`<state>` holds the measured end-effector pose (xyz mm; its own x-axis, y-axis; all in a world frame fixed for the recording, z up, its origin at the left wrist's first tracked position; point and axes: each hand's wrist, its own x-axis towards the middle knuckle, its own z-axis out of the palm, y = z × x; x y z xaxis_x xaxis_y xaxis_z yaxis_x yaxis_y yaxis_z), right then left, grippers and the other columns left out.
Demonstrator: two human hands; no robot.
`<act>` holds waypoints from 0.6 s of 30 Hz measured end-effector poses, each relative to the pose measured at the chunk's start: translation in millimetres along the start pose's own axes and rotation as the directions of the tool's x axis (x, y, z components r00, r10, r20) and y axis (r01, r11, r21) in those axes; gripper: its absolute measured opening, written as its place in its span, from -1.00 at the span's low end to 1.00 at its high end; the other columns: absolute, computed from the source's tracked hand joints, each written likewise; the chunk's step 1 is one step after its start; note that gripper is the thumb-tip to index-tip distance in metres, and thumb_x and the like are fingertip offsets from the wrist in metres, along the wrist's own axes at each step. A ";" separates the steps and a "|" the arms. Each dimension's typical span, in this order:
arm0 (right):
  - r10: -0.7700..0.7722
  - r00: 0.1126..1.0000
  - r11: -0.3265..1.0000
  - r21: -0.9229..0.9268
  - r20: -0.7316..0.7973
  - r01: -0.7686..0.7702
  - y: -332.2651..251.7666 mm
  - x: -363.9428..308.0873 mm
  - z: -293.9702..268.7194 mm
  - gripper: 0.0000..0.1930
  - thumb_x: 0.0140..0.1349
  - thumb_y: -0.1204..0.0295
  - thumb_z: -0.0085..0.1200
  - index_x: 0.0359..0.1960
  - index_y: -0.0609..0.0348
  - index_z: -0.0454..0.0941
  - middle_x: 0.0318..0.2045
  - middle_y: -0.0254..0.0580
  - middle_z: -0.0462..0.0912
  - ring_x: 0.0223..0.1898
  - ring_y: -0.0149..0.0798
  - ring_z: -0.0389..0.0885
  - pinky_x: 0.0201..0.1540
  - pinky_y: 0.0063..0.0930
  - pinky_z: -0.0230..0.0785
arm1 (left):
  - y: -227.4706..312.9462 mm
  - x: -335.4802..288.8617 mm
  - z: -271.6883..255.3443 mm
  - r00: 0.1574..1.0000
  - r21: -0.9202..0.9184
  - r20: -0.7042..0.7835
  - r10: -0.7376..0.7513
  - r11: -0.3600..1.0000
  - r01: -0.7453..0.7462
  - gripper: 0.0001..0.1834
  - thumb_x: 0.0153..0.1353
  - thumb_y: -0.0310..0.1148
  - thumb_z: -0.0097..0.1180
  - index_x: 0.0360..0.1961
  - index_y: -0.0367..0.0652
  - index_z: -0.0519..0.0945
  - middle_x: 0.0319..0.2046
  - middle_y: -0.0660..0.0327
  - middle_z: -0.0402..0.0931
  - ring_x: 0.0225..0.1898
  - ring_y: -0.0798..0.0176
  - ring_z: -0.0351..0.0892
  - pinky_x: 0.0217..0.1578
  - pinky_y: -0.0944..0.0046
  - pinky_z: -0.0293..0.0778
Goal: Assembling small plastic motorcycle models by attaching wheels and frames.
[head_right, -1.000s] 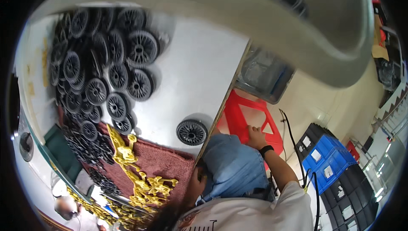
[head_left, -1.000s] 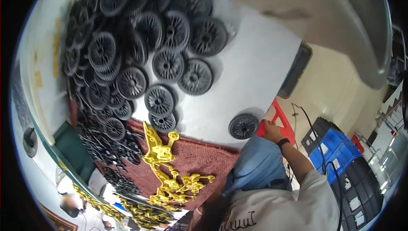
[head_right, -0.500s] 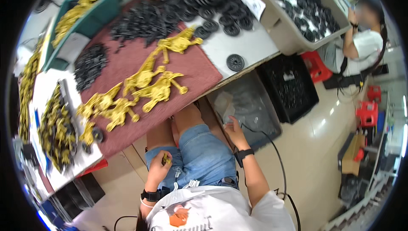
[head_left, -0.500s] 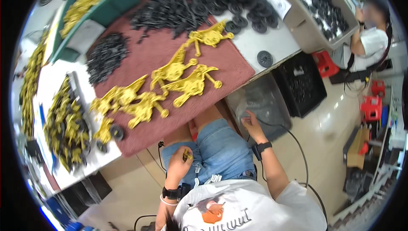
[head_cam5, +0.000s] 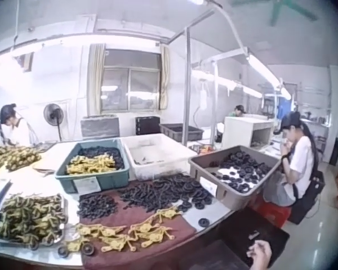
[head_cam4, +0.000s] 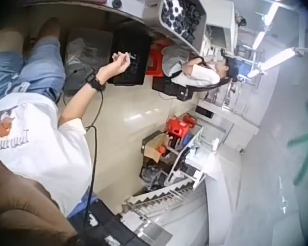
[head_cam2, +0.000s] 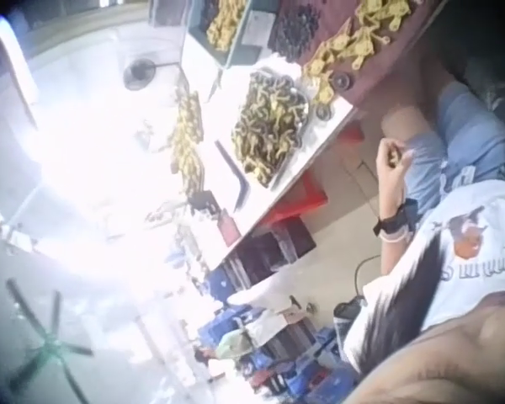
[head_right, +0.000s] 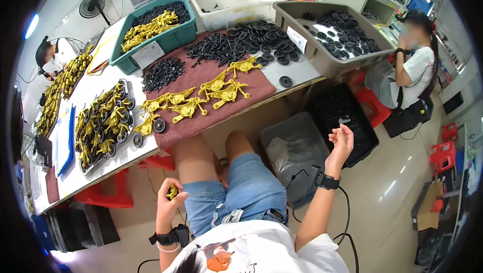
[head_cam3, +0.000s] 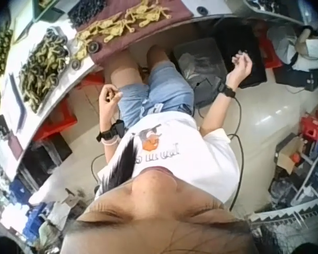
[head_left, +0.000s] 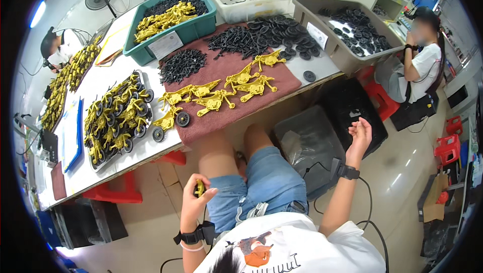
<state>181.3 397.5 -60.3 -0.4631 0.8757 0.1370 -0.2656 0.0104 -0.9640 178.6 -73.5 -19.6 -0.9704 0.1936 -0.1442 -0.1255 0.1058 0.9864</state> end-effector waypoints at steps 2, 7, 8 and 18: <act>-0.064 0.998 0.997 0.046 -0.006 0.064 -20.0 5.5 29.9 -0.82 0.35 0.45 0.04 -0.08 0.23 0.54 -0.34 -0.29 0.59 -0.39 -0.48 0.53 -0.27 -0.60 0.41 | 5.6 -6.0 -13.2 0.999 -0.099 -0.045 -0.019 0.995 0.014 -0.69 0.03 -0.48 0.33 -0.25 -0.16 0.45 -0.43 0.38 0.33 -0.39 0.51 0.28 -0.37 0.49 0.25; -0.194 0.979 0.979 0.070 0.067 0.189 -60.9 13.3 102.7 -0.67 0.22 0.45 0.04 0.02 0.28 0.51 -0.25 -0.24 0.57 -0.25 -0.33 0.53 -0.12 -0.49 0.40 | -6.9 -20.9 -50.5 0.997 -0.190 -0.072 0.014 0.981 -0.027 -0.70 0.04 -0.47 0.33 -0.22 -0.15 0.47 -0.34 0.35 0.39 -0.32 0.49 0.37 -0.32 0.47 0.31; -0.262 0.963 0.965 0.001 0.057 0.262 -75.7 19.3 109.0 -0.68 0.25 0.44 0.04 0.02 0.29 0.48 -0.29 -0.27 0.53 -0.30 -0.36 0.48 -0.16 -0.52 0.35 | -11.8 -12.2 -52.6 0.999 -0.154 0.023 0.048 0.987 -0.044 -0.70 0.08 -0.44 0.34 -0.20 -0.15 0.49 -0.31 0.35 0.40 -0.28 0.47 0.39 -0.28 0.44 0.34; -0.483 0.808 0.875 0.226 0.338 0.429 -125.7 129.7 208.8 -0.76 0.32 0.43 -0.01 -0.04 0.26 0.43 -0.41 -0.31 0.38 -0.43 -0.41 0.33 -0.33 -0.57 0.18 | 1.5 69.5 -66.4 0.775 -0.234 0.620 -0.122 0.914 0.331 -0.56 0.14 -0.23 0.31 0.01 -0.16 0.53 -0.20 0.35 0.47 -0.19 0.39 0.34 -0.13 0.30 0.33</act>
<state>-21.9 409.0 126.2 -0.5314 0.5396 0.6530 -0.6216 0.2754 -0.7334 97.2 -124.6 -23.0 -0.6088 0.7419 -0.2808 -0.4842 -0.0671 0.8724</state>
